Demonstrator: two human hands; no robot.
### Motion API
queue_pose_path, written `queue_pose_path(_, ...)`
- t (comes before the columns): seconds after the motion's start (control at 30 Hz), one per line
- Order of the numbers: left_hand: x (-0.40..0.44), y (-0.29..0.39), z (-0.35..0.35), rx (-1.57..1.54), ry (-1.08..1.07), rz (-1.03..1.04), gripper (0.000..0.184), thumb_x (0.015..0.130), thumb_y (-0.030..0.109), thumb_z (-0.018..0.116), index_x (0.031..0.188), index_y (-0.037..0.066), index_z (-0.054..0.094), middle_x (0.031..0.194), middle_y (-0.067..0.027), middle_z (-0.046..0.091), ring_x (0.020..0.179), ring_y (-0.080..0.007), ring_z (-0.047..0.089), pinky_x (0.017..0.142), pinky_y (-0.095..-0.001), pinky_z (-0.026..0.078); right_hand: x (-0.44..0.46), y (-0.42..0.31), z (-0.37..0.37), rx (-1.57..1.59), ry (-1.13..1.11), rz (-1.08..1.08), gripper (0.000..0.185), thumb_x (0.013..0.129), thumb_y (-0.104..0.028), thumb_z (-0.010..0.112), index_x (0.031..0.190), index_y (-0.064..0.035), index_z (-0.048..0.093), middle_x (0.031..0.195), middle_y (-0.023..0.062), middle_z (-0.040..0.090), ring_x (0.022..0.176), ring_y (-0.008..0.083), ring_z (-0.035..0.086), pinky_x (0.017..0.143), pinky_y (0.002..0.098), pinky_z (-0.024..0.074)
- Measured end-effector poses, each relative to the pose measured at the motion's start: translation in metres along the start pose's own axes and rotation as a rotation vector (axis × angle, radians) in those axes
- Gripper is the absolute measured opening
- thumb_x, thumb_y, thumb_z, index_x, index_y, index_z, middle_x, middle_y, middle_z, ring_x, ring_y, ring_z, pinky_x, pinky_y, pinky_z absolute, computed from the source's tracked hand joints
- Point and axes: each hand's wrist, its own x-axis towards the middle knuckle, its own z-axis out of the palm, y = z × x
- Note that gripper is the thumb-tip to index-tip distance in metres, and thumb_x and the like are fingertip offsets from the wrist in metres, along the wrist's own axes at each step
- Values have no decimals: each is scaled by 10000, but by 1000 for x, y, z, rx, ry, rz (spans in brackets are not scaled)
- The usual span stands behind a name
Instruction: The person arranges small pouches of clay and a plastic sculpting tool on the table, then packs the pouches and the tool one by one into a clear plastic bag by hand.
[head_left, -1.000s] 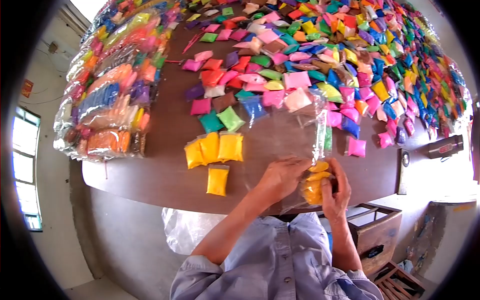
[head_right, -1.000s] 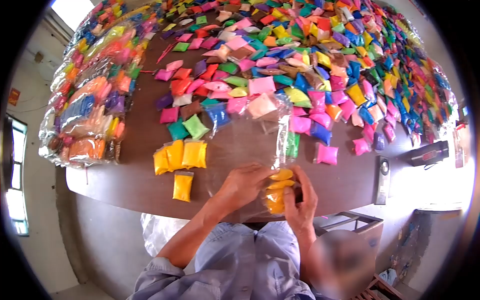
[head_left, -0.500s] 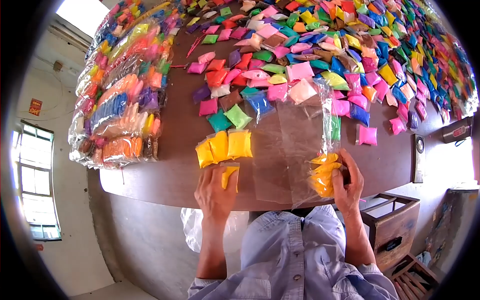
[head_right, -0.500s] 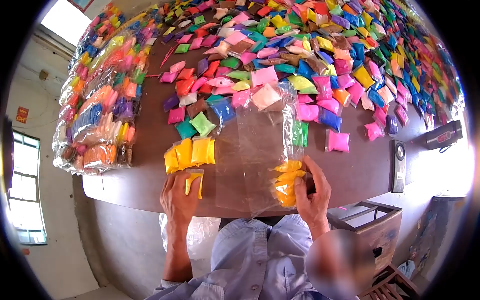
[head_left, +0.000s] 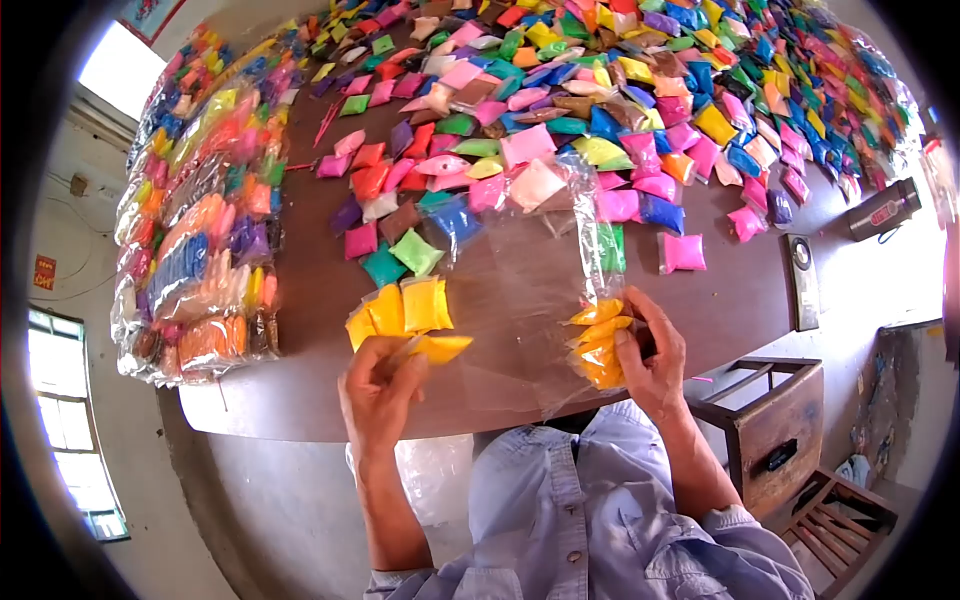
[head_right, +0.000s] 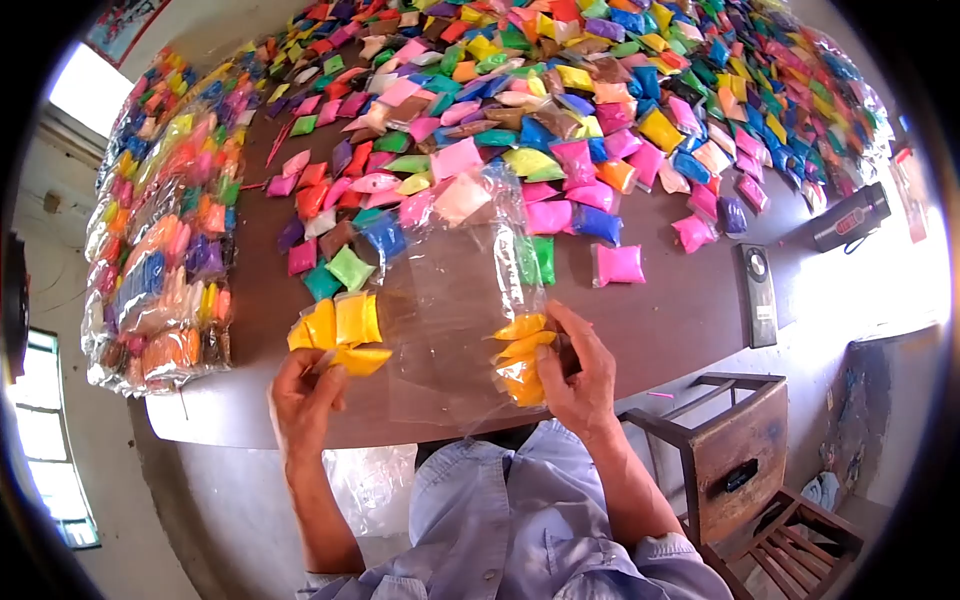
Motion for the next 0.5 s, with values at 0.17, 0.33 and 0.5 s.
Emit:
queue_pose_path(0.17, 34, -13, 65, -12, -154, -9, 191, 976, 74, 726, 1135, -17, 672, 910, -70, 753, 730, -101, 690, 649, -243, 557, 1, -1, 0, 10, 8, 31, 497, 894, 35, 666, 1388, 1, 631, 1130, 131, 714, 942, 192, 686, 853, 281, 546)
queue_pose_path(0.33, 42, -26, 109, -102, -284, 6, 209, 997, 98, 716, 1161, -17, 659, 961, -73, 763, 777, -114, 718, 669, -244, 580, 2, -2, -2, 4, -6, 15, 516, 882, 45, 671, 1394, 6, 626, 1168, 162, 718, 1015, 220, 710, 888, 305, 557)
queue_pose_path(0.5, 44, -23, 113, -30, -177, -1, 210, 1012, 113, 703, 1161, -26, 655, 954, -62, 726, 762, -108, 712, 607, -238, 571, 3, -3, -3, -27, -7, 12, 522, 877, 38, 671, 1396, 11, 624, 1194, 189, 722, 1040, 270, 726, 910, 334, 567)
